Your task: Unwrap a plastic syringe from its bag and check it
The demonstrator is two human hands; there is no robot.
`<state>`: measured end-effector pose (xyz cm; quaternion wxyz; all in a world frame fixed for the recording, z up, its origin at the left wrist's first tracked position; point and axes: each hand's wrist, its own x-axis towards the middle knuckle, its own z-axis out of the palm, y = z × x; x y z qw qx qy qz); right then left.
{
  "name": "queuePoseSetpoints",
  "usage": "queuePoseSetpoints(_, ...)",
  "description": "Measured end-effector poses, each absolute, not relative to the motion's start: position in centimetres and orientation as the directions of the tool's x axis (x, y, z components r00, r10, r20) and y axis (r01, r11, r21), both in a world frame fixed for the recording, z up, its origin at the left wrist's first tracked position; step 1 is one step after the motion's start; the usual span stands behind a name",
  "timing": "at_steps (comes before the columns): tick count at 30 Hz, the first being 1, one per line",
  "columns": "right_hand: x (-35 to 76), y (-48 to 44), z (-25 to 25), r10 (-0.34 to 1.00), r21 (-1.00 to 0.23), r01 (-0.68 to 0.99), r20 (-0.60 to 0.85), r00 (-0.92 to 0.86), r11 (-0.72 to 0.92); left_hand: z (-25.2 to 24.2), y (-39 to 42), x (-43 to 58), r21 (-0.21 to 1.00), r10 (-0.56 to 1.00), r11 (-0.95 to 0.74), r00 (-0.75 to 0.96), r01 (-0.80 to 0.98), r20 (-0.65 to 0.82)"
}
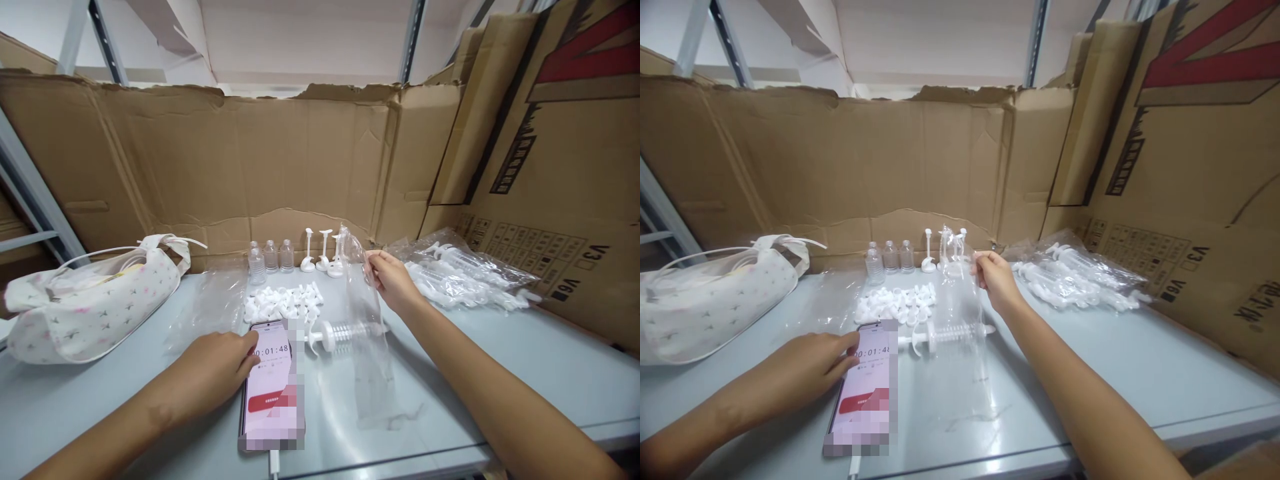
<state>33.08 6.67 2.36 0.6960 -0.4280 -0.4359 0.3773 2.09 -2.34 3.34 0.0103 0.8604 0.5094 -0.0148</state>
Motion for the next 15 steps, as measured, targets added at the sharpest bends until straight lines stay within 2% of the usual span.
queuePoseSetpoints(5,33.1,6.7,2.3,0.899,-0.926,-0.152,0.279,0.338,0.345,4.7,-1.6,2.8,0.028,0.892,-0.449,0.446,0.893,0.079)
queuePoseSetpoints(8,33.1,6.6,2.3,0.898,-0.926,-0.149,0.281,0.338,0.346,5.7,0.2,3.4,-0.031,0.888,-0.424,0.422,0.905,0.183)
queuePoseSetpoints(10,33.1,6.5,2.3,0.897,-0.925,-0.147,0.286,0.337,0.35,6.1,1.6,3.4,-0.072,0.887,-0.41,0.416,0.909,0.2)
queuePoseSetpoints(15,33.2,6.6,2.3,0.891,-0.92,-0.147,0.296,0.344,0.362,5.5,0.8,2.0,-0.092,0.883,-0.373,0.384,0.923,0.271)
